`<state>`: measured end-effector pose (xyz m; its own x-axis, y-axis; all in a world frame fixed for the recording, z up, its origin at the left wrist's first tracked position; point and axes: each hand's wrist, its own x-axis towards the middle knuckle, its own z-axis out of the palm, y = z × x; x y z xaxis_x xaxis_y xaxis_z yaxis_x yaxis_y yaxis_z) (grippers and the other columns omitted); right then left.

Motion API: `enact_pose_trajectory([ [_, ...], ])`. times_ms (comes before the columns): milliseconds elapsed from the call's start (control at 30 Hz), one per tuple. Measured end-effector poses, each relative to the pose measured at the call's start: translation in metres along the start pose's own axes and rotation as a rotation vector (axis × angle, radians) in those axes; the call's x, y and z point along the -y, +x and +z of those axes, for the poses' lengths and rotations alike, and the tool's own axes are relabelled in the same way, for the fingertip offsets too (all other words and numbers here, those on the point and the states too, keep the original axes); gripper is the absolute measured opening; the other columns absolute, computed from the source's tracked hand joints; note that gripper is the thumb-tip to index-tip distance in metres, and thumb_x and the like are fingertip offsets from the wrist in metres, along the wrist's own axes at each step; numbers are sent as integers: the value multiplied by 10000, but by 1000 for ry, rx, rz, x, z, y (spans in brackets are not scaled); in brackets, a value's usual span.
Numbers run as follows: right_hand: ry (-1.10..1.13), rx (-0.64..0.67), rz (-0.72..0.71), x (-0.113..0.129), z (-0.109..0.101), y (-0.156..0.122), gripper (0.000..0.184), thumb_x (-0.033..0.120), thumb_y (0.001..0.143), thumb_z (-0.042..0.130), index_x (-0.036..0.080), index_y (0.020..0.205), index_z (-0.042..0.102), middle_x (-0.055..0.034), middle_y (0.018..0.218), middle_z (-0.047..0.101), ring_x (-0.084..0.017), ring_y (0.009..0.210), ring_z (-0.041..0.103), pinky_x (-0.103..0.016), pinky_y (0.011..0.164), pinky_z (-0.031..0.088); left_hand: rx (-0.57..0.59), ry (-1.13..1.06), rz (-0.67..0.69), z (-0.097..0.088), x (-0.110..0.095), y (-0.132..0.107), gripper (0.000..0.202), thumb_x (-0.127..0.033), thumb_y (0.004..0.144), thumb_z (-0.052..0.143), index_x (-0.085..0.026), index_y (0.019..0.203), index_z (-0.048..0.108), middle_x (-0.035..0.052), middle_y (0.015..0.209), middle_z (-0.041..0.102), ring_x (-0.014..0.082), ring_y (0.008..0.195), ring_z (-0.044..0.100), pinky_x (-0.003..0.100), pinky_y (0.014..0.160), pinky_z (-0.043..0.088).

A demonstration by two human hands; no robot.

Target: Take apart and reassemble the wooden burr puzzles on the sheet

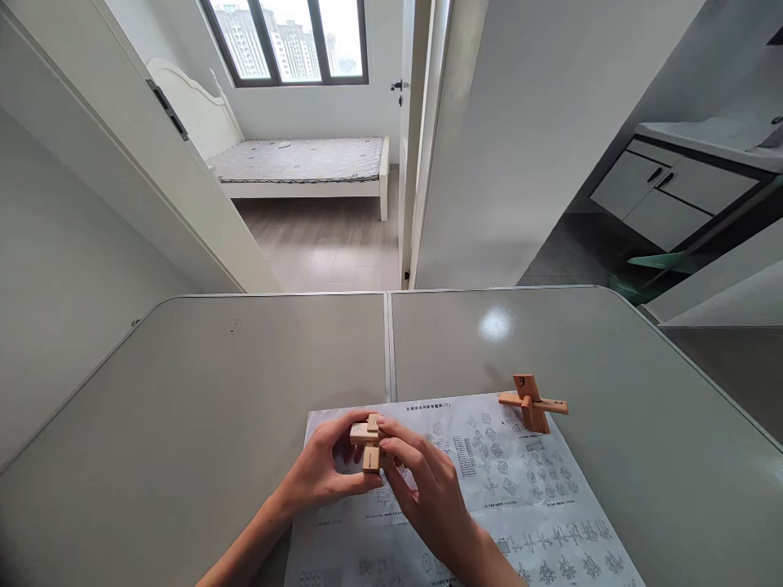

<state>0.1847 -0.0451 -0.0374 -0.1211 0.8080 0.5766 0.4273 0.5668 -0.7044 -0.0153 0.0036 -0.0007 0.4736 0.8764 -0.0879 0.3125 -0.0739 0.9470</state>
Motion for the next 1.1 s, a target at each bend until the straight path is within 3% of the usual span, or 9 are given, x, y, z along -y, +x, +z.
enact_pose_trajectory([
  [133, 106, 28, 75, 3, -2, 4, 494, 124, 990, 633, 321, 1414, 471, -147, 1469, 637, -311, 1310, 679, -444, 906, 675, -81, -7, 6, 1, -2, 0, 568, -329, 738, 858, -241, 1273, 690, 1, 890, 694, 124, 673, 530, 217, 595, 462],
  [300, 349, -15, 332, 6, -7, 8, 452, 273, 1048, 576, 326, 1474, 438, -175, 1607, 473, -253, 1030, 774, -501, 963, 646, -169, 33, 67, 2, -2, 0, 578, -314, 748, 866, -269, 1288, 663, 13, 974, 743, 122, 680, 590, 221, 602, 517],
  [400, 485, 18, 474, 3, -11, 11, 400, 421, 1081, 537, 307, 1459, 476, -160, 1532, 569, -264, 1040, 777, -453, 920, 661, -211, 90, 134, 4, 0, -2, 588, -278, 735, 878, -280, 1281, 658, 14, 1021, 762, 137, 725, 631, 237, 640, 549],
  [567, 598, 169, 545, 0, -15, 16, 468, 603, 1056, 520, 266, 1373, 590, -138, 1301, 733, -316, 1172, 734, -409, 905, 653, -230, 183, 230, 7, 1, -5, 582, -256, 769, 865, -311, 1313, 666, 24, 1107, 785, 178, 843, 694, 257, 682, 568],
  [733, 646, 214, 587, -1, -21, 19, 462, 633, 1023, 568, 274, 1313, 593, -122, 1175, 772, -306, 1102, 758, -443, 943, 635, -180, 176, 234, 6, 2, -5, 591, -242, 778, 851, -309, 1333, 660, 49, 1181, 782, 217, 958, 717, 286, 744, 582],
  [900, 705, 335, 615, -4, -29, 21, 488, 665, 978, 627, 276, 1267, 575, -118, 1138, 761, -296, 1061, 757, -438, 901, 627, -77, 159, 242, 4, 4, -4, 685, -289, 727, 924, -320, 1357, 655, 49, 1225, 777, 190, 860, 707, 243, 623, 519],
  [1100, 820, 411, 646, -1, -37, 26, 464, 629, 956, 696, 286, 1225, 537, -95, 1130, 746, -278, 1079, 740, -415, 911, 591, -15, 166, 253, 5, 11, -5, 710, -257, 737, 897, -334, 1393, 636, 37, 1245, 782, 180, 832, 706, 236, 620, 499],
])
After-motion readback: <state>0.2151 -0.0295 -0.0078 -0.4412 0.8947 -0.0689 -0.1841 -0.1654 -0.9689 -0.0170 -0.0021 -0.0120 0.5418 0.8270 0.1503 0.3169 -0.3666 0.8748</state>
